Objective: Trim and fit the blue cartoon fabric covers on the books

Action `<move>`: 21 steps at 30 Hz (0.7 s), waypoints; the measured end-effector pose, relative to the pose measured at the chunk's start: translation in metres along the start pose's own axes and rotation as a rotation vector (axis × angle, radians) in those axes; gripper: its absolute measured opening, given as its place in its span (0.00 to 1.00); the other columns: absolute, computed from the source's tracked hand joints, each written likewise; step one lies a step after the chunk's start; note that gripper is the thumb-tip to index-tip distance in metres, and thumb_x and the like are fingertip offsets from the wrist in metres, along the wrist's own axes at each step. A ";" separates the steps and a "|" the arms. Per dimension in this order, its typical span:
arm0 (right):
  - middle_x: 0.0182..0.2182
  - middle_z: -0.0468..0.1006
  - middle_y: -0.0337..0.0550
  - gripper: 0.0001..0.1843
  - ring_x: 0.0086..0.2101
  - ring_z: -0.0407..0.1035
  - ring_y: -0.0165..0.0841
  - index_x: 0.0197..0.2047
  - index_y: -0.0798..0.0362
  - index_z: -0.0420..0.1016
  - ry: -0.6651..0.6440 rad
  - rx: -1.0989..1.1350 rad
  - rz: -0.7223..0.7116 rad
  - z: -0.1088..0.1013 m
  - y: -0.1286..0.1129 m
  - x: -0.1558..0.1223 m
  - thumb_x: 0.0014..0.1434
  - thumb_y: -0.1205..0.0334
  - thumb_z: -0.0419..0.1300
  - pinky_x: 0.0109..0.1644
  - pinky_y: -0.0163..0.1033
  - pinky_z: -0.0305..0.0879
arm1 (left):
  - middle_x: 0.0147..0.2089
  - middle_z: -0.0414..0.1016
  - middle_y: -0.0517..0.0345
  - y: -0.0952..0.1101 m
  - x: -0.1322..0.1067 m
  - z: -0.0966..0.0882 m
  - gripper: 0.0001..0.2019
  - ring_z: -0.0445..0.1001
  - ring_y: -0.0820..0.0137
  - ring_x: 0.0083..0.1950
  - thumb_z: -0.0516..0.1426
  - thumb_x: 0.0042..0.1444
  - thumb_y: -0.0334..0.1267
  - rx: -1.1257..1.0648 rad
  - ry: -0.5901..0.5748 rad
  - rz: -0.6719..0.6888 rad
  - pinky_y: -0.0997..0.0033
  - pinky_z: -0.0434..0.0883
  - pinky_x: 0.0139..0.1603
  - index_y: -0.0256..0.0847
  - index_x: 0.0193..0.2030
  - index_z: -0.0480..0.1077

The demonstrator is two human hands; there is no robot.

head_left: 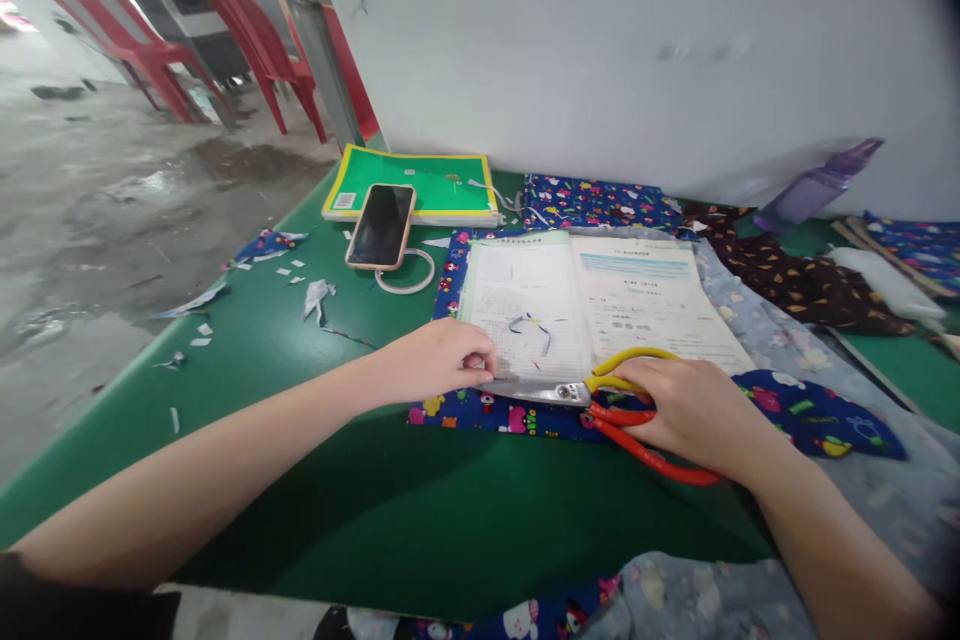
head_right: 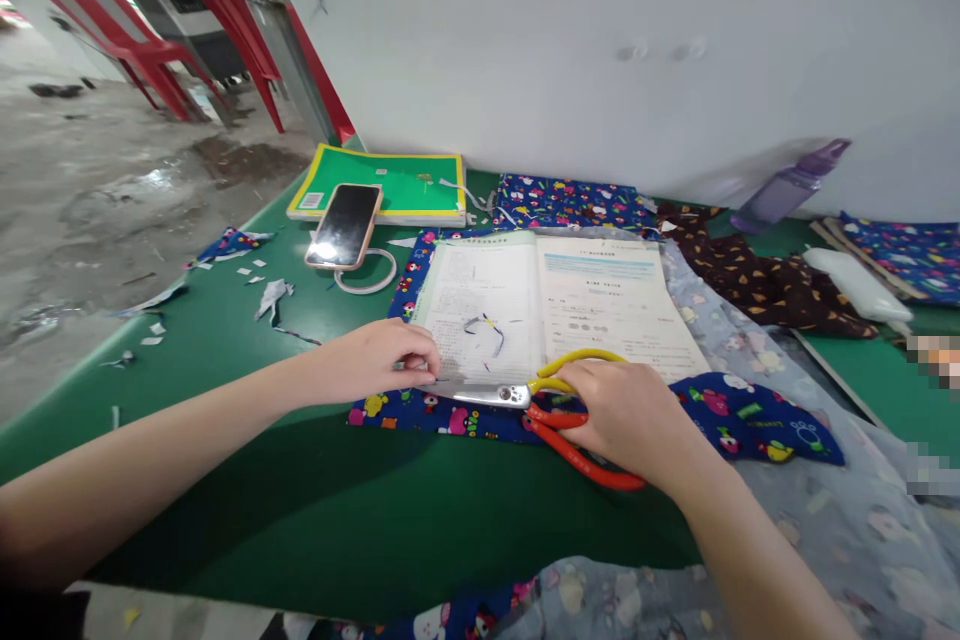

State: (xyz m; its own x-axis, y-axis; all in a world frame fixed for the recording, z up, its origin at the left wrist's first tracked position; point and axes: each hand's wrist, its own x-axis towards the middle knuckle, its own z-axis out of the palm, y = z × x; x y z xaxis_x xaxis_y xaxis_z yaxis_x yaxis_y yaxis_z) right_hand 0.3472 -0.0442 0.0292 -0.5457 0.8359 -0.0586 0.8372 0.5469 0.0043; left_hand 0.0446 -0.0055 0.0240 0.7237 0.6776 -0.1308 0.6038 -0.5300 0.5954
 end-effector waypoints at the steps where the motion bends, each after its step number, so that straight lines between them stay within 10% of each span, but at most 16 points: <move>1: 0.40 0.79 0.41 0.15 0.39 0.73 0.40 0.41 0.49 0.73 0.003 0.012 -0.002 0.000 0.000 -0.001 0.56 0.48 0.56 0.38 0.42 0.68 | 0.28 0.67 0.62 0.000 -0.001 -0.001 0.06 0.65 0.75 0.31 0.53 0.56 0.36 -0.008 -0.011 -0.005 0.73 0.59 0.34 0.41 0.33 0.71; 21: 0.40 0.73 0.50 0.31 0.42 0.68 0.44 0.43 0.54 0.68 -0.009 0.123 -0.057 -0.003 -0.009 -0.002 0.46 0.37 0.61 0.44 0.49 0.65 | 0.31 0.76 0.63 0.000 -0.003 -0.007 0.07 0.71 0.77 0.33 0.54 0.58 0.36 -0.054 -0.010 0.071 0.71 0.60 0.47 0.40 0.33 0.73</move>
State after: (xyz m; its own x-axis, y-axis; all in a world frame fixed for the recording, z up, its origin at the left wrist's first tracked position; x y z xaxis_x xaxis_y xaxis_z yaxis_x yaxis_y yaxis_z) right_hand 0.3405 -0.0507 0.0322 -0.5930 0.8026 -0.0639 0.8029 0.5835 -0.1221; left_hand 0.0403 -0.0034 0.0301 0.7677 0.6338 -0.0948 0.5322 -0.5482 0.6452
